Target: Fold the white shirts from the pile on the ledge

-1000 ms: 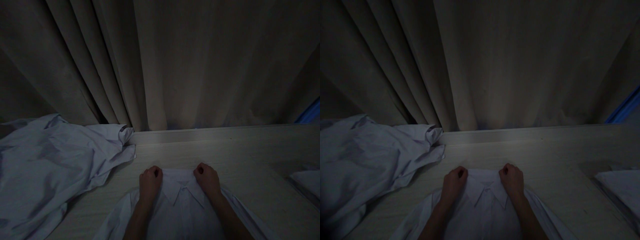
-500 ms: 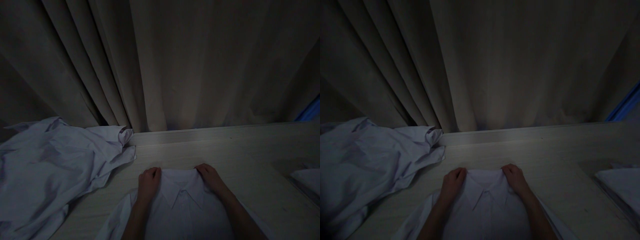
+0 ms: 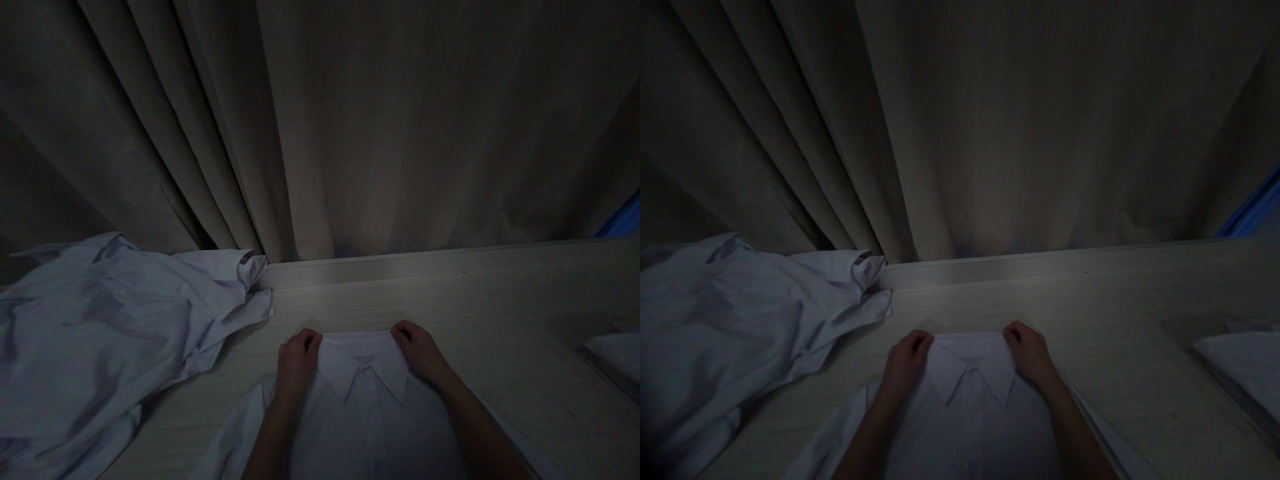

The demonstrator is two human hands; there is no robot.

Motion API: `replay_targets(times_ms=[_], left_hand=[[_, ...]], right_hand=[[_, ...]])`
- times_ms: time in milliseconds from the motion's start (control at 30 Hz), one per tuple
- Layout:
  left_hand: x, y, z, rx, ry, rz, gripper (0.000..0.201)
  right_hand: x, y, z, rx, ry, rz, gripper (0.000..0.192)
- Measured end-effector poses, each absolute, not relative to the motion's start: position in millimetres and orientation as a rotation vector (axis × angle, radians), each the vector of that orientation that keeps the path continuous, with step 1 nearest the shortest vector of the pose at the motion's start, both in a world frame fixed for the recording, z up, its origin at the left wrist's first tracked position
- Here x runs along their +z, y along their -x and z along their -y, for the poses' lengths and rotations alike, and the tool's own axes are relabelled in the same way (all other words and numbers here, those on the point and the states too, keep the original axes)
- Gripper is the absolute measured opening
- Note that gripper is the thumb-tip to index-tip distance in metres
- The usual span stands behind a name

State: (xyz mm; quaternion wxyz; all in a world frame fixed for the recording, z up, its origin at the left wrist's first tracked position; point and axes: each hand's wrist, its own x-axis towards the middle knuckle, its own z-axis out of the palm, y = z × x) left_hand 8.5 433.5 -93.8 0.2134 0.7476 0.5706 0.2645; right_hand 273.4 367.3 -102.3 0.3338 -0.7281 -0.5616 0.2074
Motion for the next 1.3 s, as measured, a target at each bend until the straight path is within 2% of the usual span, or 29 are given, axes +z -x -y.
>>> replay_targets(times_ms=[200, 400, 567, 800, 967, 1100, 1300], left_hand=[[-93, -13, -432, 0.719, -2.108, -1.666, 0.027], [-91, -14, -429, 0.681, -2.183, -1.744, 0.029], [-89, -14, -428, 0.651, -2.188, -1.759, 0.027], [-84, -16, -424, 0.590, -2.258, -1.845, 0.027], [-62, -41, -404, 0.792, -2.397, -1.694, 0.030], [-57, -84, -385, 0.651, -2.420, -1.399, 0.033], [-74, -132, -389, 0.533, -2.564, -1.337, 0.035]], right_hand=[[-100, -268, -368, 0.485, 1.947, 1.480, 0.026], [-92, -267, -365, 0.599, 1.967, 1.533, 0.030], [-93, -263, -366, 0.484, 1.985, 1.511, 0.025], [-90, -254, -368, 0.318, 2.143, 1.550, 0.028], [-73, -265, -362, 0.436, 2.109, 1.539, 0.028], [-64, -284, -354, 0.565, 2.262, 1.559, 0.021], [-63, -296, -346, 0.683, 2.256, 1.547, 0.019]])
